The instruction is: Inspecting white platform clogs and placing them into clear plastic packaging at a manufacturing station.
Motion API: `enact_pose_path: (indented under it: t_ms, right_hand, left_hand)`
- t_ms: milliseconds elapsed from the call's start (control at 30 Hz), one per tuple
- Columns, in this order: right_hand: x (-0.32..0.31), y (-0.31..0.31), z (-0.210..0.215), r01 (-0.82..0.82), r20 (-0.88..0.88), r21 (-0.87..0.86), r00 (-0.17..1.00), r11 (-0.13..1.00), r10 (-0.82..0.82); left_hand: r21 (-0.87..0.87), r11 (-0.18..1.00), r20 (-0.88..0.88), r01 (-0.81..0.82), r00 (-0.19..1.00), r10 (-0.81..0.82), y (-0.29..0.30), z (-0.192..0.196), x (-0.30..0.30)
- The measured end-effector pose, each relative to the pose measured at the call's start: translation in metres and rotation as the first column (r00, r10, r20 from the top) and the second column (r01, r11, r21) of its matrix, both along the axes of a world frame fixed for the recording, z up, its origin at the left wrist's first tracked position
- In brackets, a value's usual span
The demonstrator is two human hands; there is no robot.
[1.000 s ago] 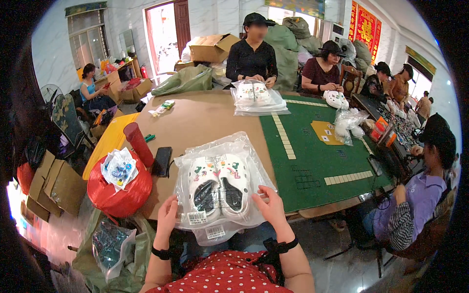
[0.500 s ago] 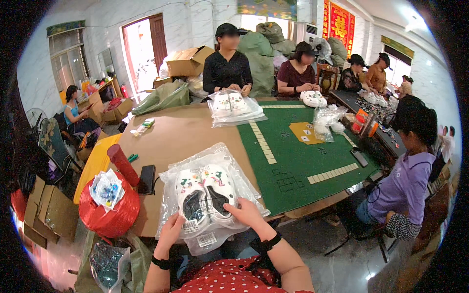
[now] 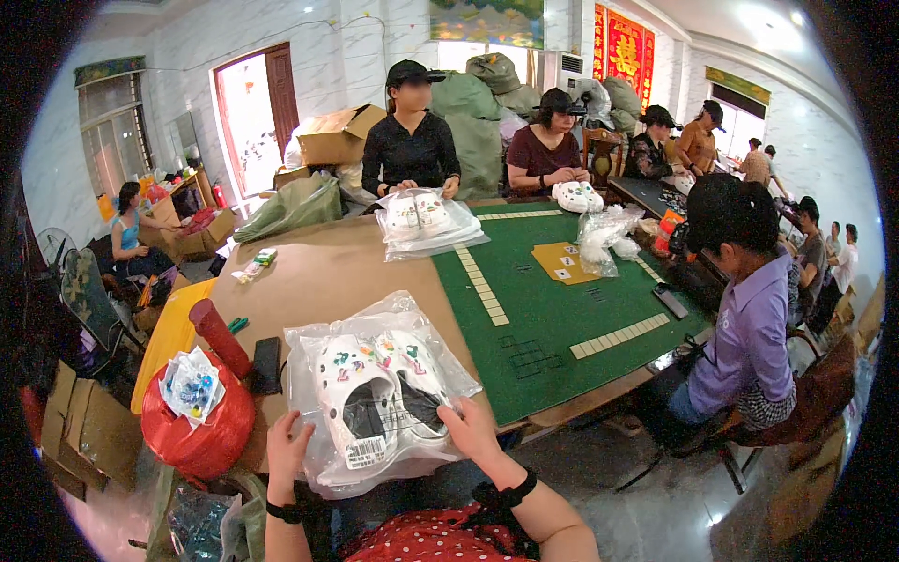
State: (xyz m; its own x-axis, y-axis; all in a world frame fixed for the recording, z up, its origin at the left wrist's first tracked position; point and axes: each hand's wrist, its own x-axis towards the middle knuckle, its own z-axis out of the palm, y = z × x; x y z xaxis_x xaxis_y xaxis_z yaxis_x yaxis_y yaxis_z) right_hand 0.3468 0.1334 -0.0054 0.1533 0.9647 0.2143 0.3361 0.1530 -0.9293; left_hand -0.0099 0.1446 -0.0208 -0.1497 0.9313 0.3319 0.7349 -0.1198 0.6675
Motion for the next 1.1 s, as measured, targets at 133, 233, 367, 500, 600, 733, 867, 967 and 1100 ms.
enact_pose_path:
  t_ms: [133, 233, 367, 500, 600, 733, 867, 967, 1100]
  right_hand:
    - [-0.003, -0.011, 0.012, -0.073, -0.073, -0.031, 0.995, 0.997, 0.071]
    - [-0.010, -0.015, 0.009, -0.081, -0.142, -0.032, 0.987, 0.996, 0.076]
    - [-0.026, -0.027, 0.019, -0.143, -0.054, 0.126, 0.987, 0.982, 0.151]
    - [-0.036, -0.031, 0.025, -0.196, -0.076, 0.154, 0.975, 0.968, 0.210]
    - [-0.038, -0.032, 0.028, -0.326, -0.167, -0.043, 0.934, 0.944, 0.315]
    - [-0.035, -0.031, 0.034, -0.226, -0.231, -0.040, 0.950, 0.973, 0.211]
    - [-0.026, -0.011, 0.052, -0.099, -0.319, 0.130, 0.938, 0.987, 0.136]
    - [-0.007, 0.020, 0.047, -0.040, -0.088, 0.255, 0.994, 0.966, 0.065]
    - [-0.007, 0.049, 0.042, -0.022, 0.085, 0.266, 0.996, 0.964, 0.000]
  left_hand:
    - [-0.137, 0.981, -0.161, -0.140, 0.980, 0.117, -0.017, 0.019, 0.014]
    - [-0.118, 0.980, -0.211, -0.160, 0.968, 0.133, -0.012, -0.005, 0.008]
    - [-0.025, 0.992, 0.514, 0.123, 0.853, -0.093, 0.007, -0.024, 0.011]
    - [0.197, 0.940, 0.972, 0.277, 0.066, -0.224, 0.002, -0.091, -0.012]
    - [0.197, 0.937, 0.976, 0.289, 0.035, -0.216, 0.009, -0.088, -0.004]
    - [0.198, 0.934, 0.979, 0.296, -0.009, -0.204, 0.029, -0.085, 0.027]
    - [0.194, 0.936, 0.981, 0.293, -0.055, -0.186, 0.062, -0.058, 0.075]
    - [0.198, 0.935, 0.980, 0.296, -0.089, -0.179, 0.064, -0.063, 0.082]
    - [0.081, 0.997, 0.723, 0.007, 0.688, -0.063, 0.080, -0.094, 0.055]
